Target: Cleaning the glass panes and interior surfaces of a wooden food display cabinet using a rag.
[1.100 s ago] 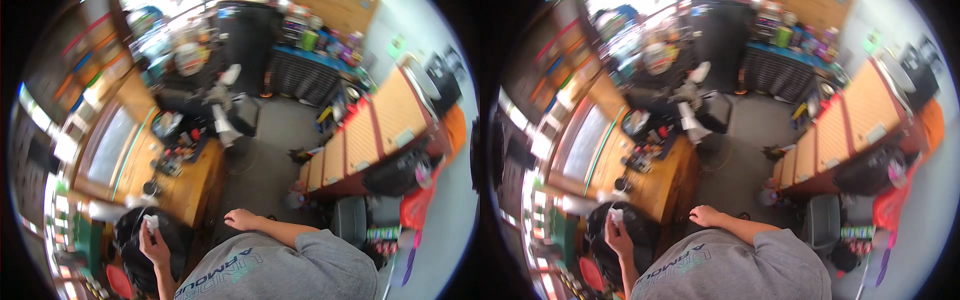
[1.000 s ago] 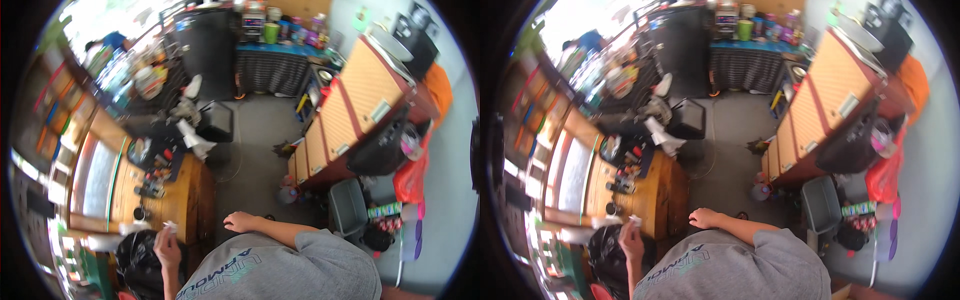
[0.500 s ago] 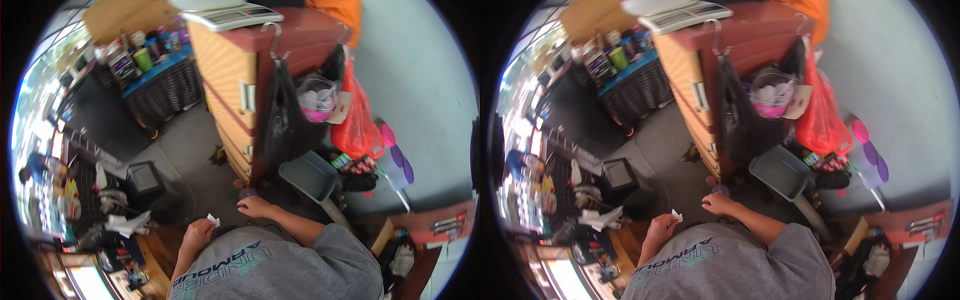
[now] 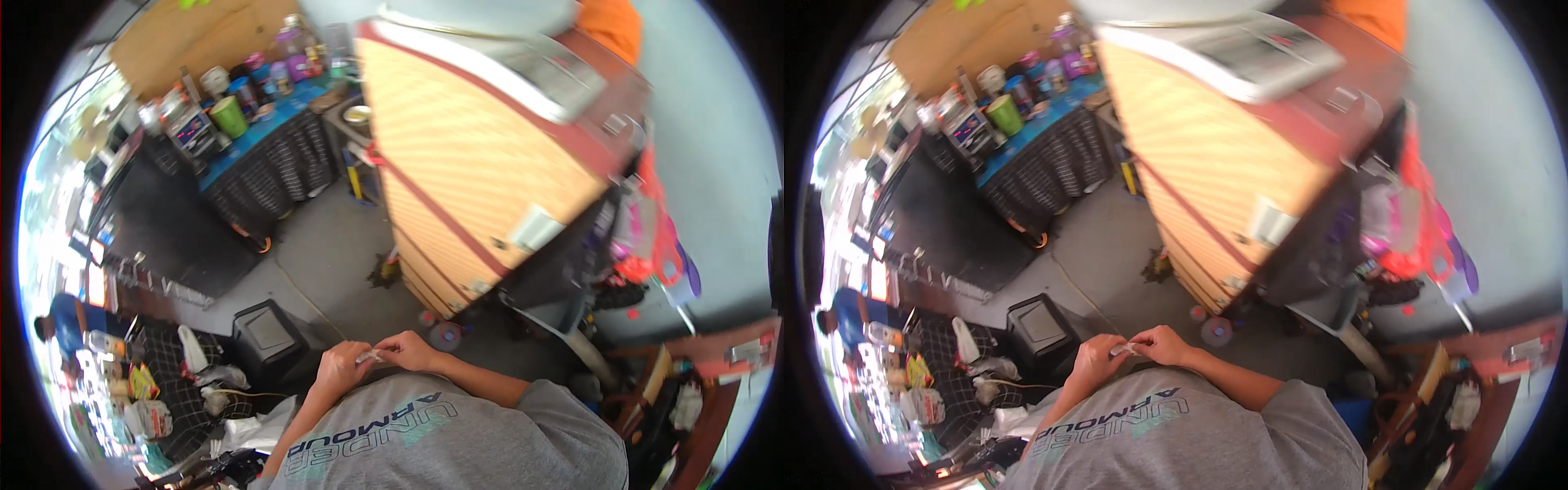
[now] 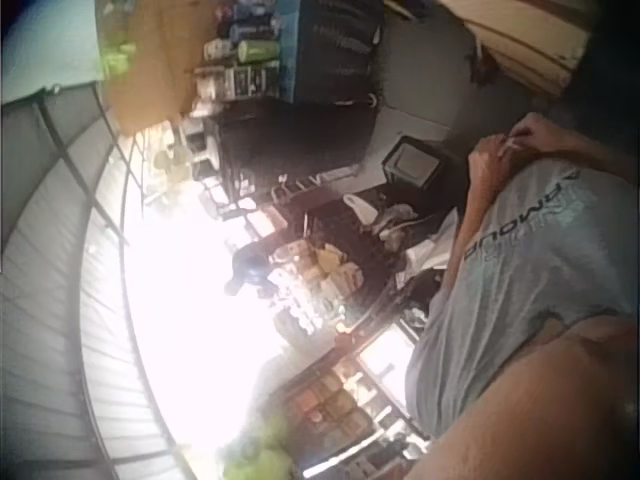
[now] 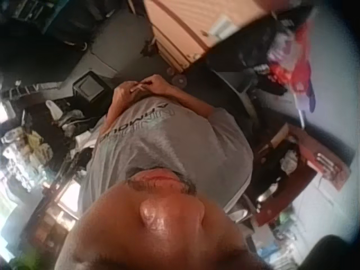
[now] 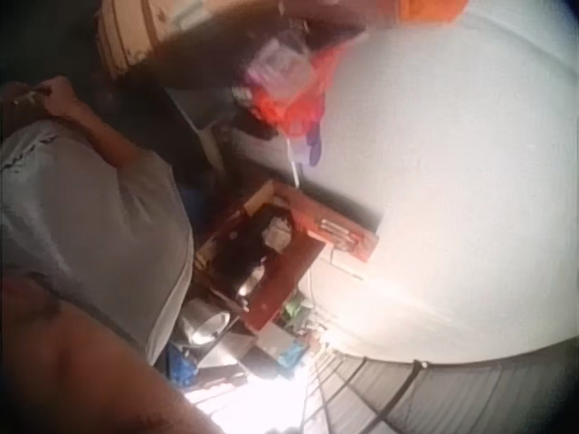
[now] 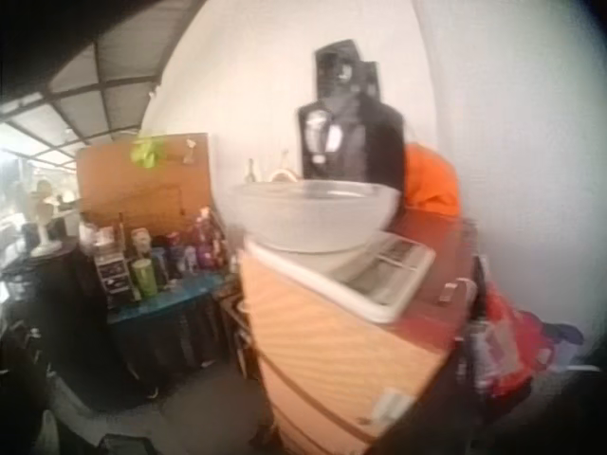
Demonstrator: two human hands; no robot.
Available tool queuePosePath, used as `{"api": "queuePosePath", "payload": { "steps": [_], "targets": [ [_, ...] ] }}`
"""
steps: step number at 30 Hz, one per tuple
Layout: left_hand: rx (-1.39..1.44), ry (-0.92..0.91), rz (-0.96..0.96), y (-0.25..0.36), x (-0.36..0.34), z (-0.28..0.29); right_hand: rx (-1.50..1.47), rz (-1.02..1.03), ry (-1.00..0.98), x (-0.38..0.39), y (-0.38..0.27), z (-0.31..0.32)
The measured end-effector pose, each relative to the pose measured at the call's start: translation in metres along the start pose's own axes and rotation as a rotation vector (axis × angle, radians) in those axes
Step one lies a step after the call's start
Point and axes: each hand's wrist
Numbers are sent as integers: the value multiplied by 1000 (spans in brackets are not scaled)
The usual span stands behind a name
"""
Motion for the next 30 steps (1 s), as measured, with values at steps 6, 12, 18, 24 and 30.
{"api": "queuePosePath", "payload": {
  "steps": [6, 12, 18, 24, 30],
  "targets": [
    [126, 223, 359, -81, -44, 65, -464, 10, 169, -127, -50, -10],
    [757, 243, 600, -166, -134, 71, -619, -125, 203, -212, -83, 47],
    [991, 60, 540, -226, -261, 61, -621, -201, 362, -289, -68, 108],
    [1131, -175, 536, -266, -377, 53, -834, -186, 487, -344, -81, 162],
    [1230, -662, 402, -316, -492, 53, -594, -148, 790, -374, -98, 206]
  ]
}}
Point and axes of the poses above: each hand's wrist, its own x-axis away from the middle knuckle, its own z-axis out of the back of the hand, y = z × x, and after that the axes turned 5 degrees about y, right-handed
